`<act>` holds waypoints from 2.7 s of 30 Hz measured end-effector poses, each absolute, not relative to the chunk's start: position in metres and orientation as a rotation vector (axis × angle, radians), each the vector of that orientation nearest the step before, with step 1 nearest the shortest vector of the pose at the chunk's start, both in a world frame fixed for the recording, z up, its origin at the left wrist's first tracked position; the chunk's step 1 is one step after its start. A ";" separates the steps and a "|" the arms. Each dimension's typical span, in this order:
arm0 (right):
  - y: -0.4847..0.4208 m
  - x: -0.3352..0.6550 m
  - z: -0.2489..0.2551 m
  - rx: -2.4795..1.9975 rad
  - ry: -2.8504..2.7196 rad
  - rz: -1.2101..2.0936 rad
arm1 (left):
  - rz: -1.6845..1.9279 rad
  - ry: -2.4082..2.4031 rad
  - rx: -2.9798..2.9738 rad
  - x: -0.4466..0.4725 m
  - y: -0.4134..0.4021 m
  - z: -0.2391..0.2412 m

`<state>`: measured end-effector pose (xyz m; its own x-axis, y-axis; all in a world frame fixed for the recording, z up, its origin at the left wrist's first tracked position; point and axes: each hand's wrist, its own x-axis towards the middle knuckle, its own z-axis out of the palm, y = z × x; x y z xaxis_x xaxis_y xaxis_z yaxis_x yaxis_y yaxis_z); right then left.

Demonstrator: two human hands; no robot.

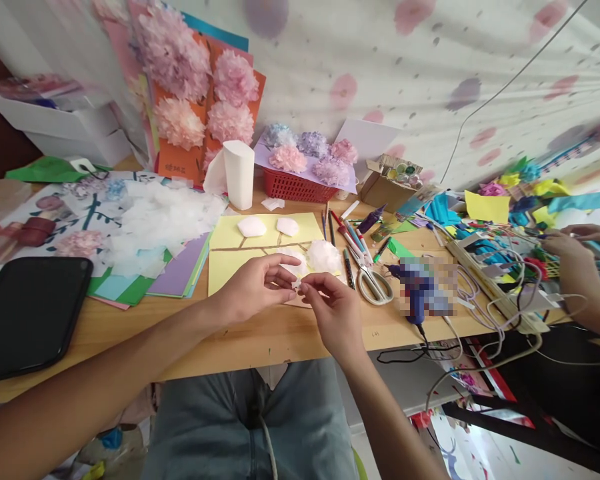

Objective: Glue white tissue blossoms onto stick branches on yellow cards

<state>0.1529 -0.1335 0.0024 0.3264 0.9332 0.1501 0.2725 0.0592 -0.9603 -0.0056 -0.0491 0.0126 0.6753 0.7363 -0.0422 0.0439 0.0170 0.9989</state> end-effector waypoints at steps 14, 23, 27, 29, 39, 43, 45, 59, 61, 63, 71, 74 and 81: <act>-0.126 0.116 -0.013 -1.125 -0.561 0.875 | 0.682 0.708 1.218 -0.001 -0.054 0.012; -0.128 0.119 -0.014 -1.250 -0.726 0.752 | 0.670 0.738 1.158 -0.001 -0.050 0.009; -0.137 0.133 -0.012 -1.371 -0.911 0.666 | 0.688 0.812 1.203 0.000 -0.047 0.008; -0.143 0.145 -0.014 -1.446 -1.031 0.620 | 0.701 0.835 1.263 -0.001 -0.045 0.007; -0.156 0.172 -0.008 -1.784 -2.318 0.013 | 0.875 1.028 1.857 -0.009 -0.035 0.005; -0.154 0.170 0.001 -1.840 -2.408 0.116 | 0.907 1.084 1.921 -0.012 -0.029 0.006; -0.155 0.174 0.003 -1.845 -2.326 0.167 | 0.905 1.103 1.938 -0.014 -0.024 0.006; -0.170 0.191 0.015 -1.160 -1.045 0.868 | 0.792 0.897 2.118 -0.010 -0.024 -0.004; -0.166 0.188 0.012 -1.158 -0.991 0.823 | 0.798 0.880 2.159 -0.008 -0.022 -0.006; -0.161 0.183 0.009 -1.202 -0.971 0.714 | 0.790 0.867 2.200 -0.007 -0.019 -0.007; -0.141 0.170 0.000 -1.292 -1.091 0.273 | 0.739 0.772 2.391 0.001 -0.015 -0.010; -0.138 0.171 -0.005 -1.327 -1.142 0.146 | 0.764 0.749 2.401 0.001 -0.016 -0.012; -0.129 0.172 -0.007 -1.372 -1.042 0.184 | 0.829 0.718 2.340 -0.003 -0.019 -0.006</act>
